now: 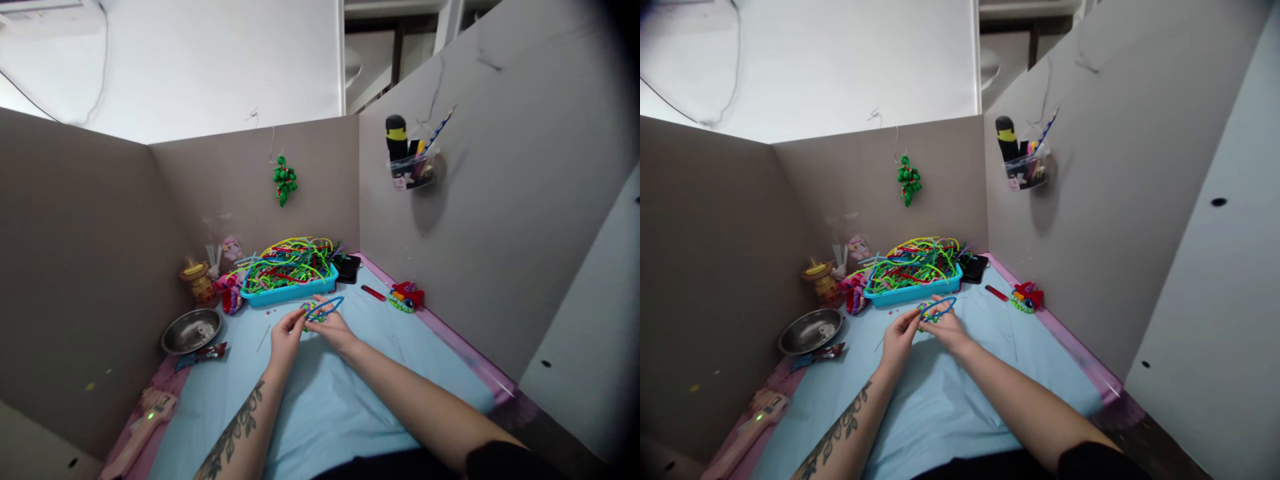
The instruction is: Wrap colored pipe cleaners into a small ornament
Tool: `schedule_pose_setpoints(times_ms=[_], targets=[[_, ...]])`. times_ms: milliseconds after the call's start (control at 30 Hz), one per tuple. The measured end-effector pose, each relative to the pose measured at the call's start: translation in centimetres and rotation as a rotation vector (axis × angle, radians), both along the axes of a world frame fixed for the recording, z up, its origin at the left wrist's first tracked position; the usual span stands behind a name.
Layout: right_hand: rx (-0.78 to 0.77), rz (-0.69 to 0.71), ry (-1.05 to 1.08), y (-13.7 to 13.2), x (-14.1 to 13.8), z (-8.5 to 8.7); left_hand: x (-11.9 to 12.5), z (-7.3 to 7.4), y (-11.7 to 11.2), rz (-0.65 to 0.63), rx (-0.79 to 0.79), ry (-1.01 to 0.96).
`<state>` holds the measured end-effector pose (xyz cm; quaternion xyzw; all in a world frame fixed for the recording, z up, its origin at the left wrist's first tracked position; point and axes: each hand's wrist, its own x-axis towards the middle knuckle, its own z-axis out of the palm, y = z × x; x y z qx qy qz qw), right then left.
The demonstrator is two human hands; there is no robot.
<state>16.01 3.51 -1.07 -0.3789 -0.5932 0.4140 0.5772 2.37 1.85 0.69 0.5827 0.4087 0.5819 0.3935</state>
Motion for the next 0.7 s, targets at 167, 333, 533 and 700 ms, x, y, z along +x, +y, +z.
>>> schedule_pose_setpoints(times_ms=[167, 333, 533, 700], targets=[[0.041, 0.008, 0.000, -0.6, 0.6, 1.6, -0.1, 0.2, 0.0, -0.003, -0.012, -0.031], [-0.003, 0.065, 0.023, -0.8, 1.2, 2.2, -0.1, 0.2, 0.0, 0.034, -0.014, -0.095], [-0.012, 0.094, 0.017, -0.5, 1.4, 1.7, -0.5, 0.1, 0.2, 0.034, 0.079, 0.026], [-0.019, 0.009, 0.036, 0.3, 1.2, 0.5, -0.4, 0.4, 0.0, 0.017, 0.037, 0.026]])
